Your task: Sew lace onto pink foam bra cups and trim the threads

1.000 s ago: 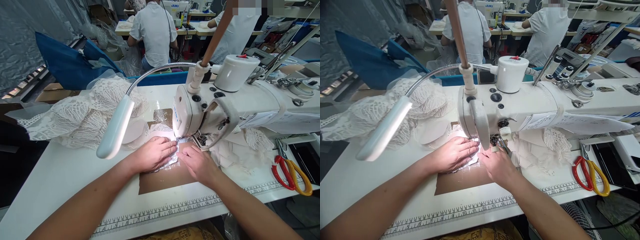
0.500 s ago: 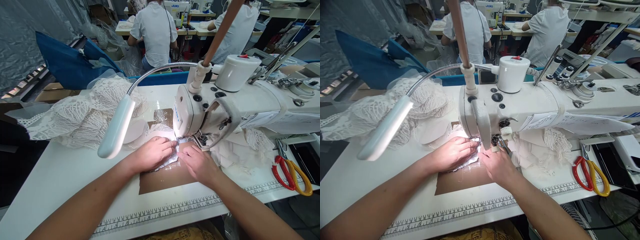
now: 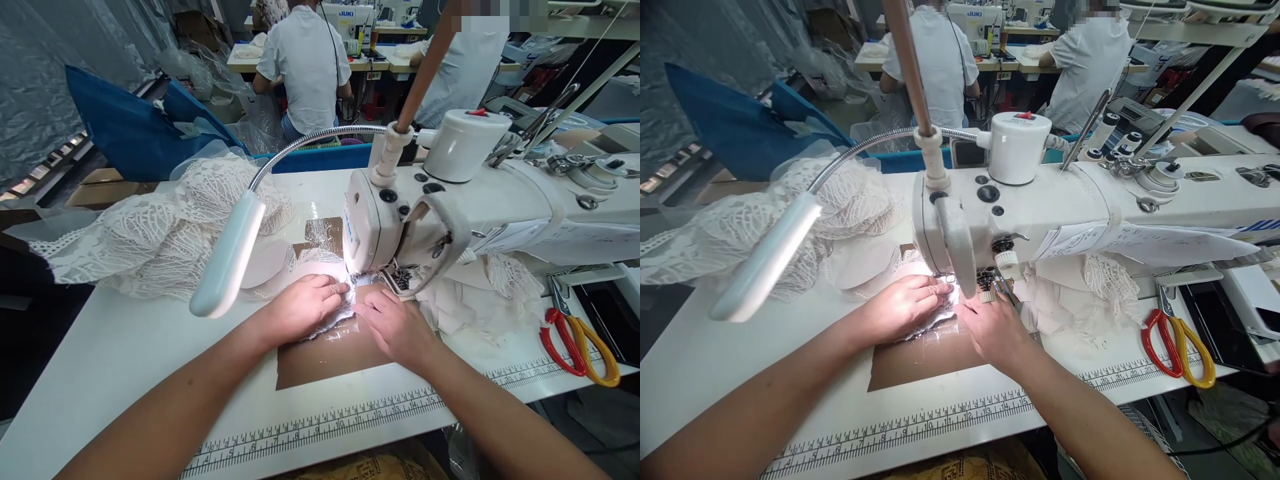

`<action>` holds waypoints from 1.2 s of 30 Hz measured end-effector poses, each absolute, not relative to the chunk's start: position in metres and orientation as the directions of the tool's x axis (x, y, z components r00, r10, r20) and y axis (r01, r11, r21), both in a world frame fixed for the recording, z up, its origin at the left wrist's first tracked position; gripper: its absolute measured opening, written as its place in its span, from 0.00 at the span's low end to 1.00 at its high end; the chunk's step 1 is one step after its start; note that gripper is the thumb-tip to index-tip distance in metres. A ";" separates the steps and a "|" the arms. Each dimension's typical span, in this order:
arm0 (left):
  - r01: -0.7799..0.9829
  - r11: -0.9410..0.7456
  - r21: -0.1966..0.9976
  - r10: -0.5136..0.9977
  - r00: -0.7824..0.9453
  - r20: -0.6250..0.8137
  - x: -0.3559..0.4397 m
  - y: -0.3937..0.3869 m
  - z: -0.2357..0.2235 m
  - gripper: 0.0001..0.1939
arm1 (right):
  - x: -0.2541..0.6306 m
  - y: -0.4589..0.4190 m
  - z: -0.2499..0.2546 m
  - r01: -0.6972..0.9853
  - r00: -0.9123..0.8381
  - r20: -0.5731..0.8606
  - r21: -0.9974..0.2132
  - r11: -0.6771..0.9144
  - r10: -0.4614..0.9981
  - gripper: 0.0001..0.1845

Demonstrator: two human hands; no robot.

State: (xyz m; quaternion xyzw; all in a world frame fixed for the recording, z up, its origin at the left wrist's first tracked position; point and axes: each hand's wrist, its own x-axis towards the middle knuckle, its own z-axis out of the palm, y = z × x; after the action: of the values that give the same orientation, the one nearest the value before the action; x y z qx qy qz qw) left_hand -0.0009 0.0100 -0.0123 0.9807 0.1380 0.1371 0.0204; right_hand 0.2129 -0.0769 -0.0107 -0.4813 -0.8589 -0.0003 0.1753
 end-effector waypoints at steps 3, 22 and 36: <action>0.293 -0.955 0.056 0.297 0.920 0.256 0.001 0.007 -0.012 0.08 | 0.214 -0.076 -0.011 0.821 -0.484 0.319 -0.156 0.549 0.815 0.16; 0.380 -0.924 -0.034 0.350 0.879 0.324 0.006 0.005 -0.011 0.08 | 0.209 -0.072 -0.011 0.919 -0.364 0.232 -0.070 0.389 0.902 0.20; 0.375 -0.920 0.114 0.392 0.888 0.240 -0.001 0.005 -0.006 0.14 | 0.214 -0.077 -0.013 0.856 -0.430 0.309 -0.161 0.492 0.848 0.19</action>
State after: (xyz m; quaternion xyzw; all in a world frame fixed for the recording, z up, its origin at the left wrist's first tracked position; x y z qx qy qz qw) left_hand -0.0012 0.0049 -0.0061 0.9712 0.1974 0.1299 0.0323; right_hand 0.2144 -0.0766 -0.0125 -0.5040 -0.8454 -0.0104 0.1767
